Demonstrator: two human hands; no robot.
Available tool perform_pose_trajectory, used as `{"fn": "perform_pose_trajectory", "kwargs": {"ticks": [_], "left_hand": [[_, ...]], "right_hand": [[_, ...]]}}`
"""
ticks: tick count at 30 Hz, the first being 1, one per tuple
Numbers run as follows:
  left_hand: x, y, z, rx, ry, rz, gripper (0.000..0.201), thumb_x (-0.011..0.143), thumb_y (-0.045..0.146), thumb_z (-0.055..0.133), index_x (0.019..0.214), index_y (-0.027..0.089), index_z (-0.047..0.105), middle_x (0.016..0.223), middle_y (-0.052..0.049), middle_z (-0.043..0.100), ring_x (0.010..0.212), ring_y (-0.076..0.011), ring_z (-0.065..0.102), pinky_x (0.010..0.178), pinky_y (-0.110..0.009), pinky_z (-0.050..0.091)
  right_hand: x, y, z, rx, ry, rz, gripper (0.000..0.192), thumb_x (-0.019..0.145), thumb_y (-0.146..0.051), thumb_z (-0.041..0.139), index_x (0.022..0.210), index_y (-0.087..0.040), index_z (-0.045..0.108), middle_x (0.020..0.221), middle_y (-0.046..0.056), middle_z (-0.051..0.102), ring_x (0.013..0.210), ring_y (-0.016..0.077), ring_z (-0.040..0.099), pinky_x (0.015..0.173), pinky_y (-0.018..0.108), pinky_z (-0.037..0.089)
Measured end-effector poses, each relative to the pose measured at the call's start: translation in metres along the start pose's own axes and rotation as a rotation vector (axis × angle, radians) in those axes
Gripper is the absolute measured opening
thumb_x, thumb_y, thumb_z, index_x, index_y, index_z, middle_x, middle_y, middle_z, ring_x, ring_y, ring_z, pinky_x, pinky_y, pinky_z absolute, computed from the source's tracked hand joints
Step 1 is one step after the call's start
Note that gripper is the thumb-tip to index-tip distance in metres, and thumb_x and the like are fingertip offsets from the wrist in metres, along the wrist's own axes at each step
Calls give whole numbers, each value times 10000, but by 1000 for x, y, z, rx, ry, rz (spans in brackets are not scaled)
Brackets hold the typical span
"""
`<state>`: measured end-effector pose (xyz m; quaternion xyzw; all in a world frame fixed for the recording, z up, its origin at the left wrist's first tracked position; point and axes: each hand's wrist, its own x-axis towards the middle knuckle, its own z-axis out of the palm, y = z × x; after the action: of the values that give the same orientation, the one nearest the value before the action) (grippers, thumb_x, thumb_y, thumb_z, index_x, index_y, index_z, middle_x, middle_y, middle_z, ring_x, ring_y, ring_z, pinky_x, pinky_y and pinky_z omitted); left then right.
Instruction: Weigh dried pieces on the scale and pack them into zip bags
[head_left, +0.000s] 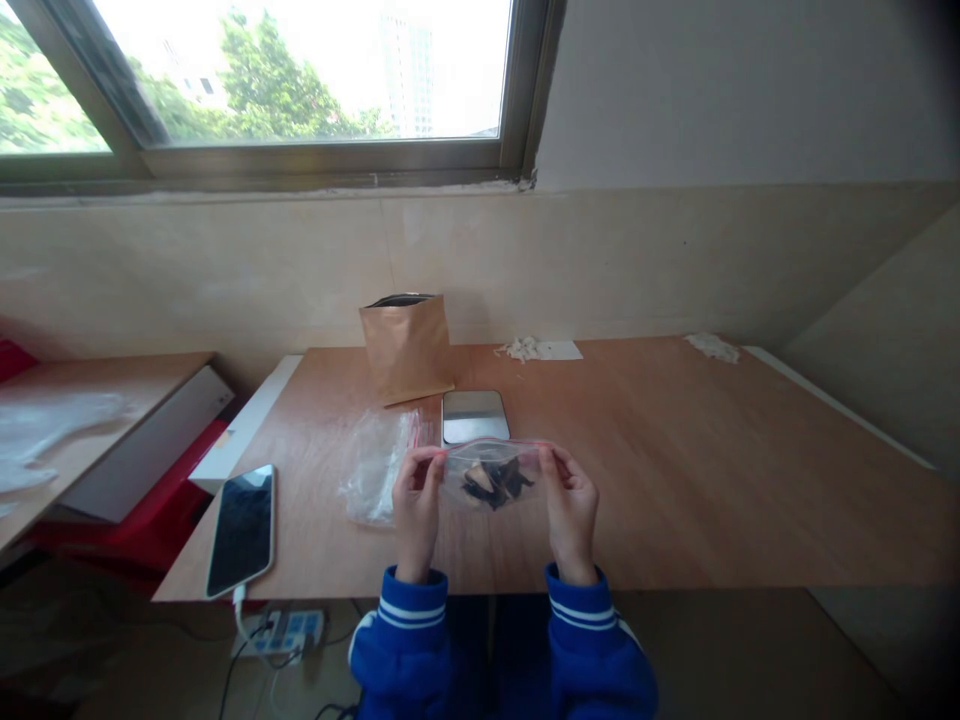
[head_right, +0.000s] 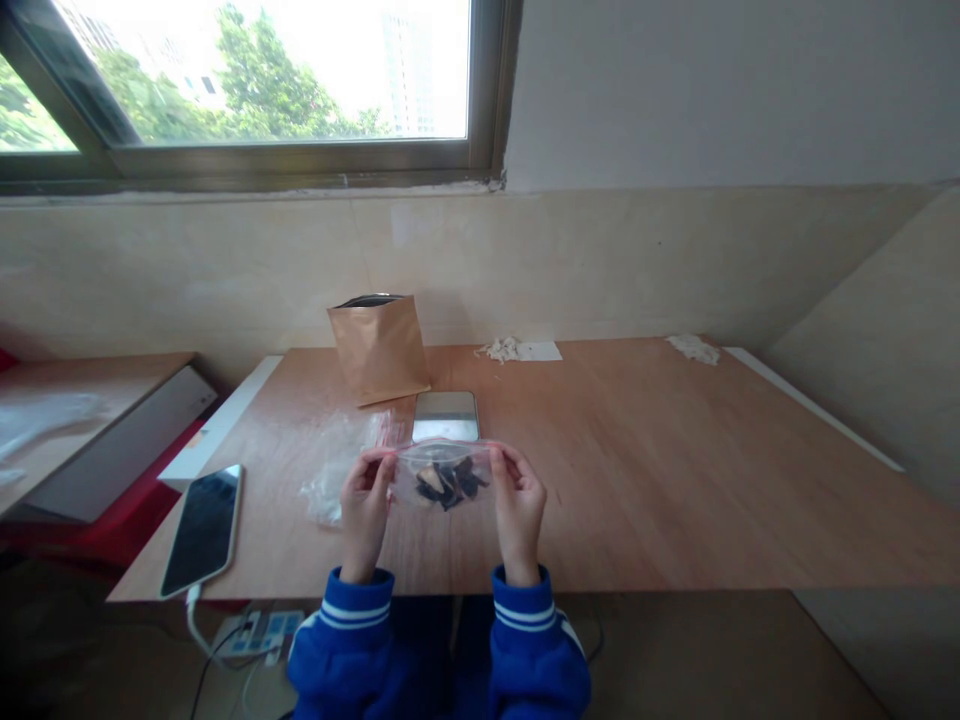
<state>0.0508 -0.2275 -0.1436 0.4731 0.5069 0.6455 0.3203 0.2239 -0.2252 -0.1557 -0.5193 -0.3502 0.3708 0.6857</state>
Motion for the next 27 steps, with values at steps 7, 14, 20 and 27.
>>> {"fn": "perform_pose_trajectory", "kwargs": {"ticks": [7,14,20,27], "left_hand": [[0,2,3,-42,144,10,341,843,518,649,831,178,653,768,-23,633,707,-145,581,677,-246,483],[3,-6,0,-56,-6,-82,306,826,476,682,878,175,705,790,-44,674,782,-183,627,710,-273,506],[4,-5,3,-57,-73,-108,313,810,479,694,876,174,707,803,-50,683,774,-183,629,693,-273,512],[4,-4,4,-53,-25,-77,320,829,492,671,874,175,686,829,-47,678,802,-181,631,762,-290,507]], "right_hand": [[-1,3,5,24,-189,92,421,770,-530,734,988,-171,744,908,95,780,903,270,734,863,408,571],[-3,9,9,92,-38,48,383,776,-500,738,949,-158,726,909,90,770,848,225,725,822,365,573],[-2,7,8,156,-50,55,415,779,-502,740,1024,-171,691,957,99,770,853,232,738,791,364,593],[-1,3,5,94,-185,91,401,765,-546,736,897,-166,731,987,122,770,911,268,743,834,417,609]]}}
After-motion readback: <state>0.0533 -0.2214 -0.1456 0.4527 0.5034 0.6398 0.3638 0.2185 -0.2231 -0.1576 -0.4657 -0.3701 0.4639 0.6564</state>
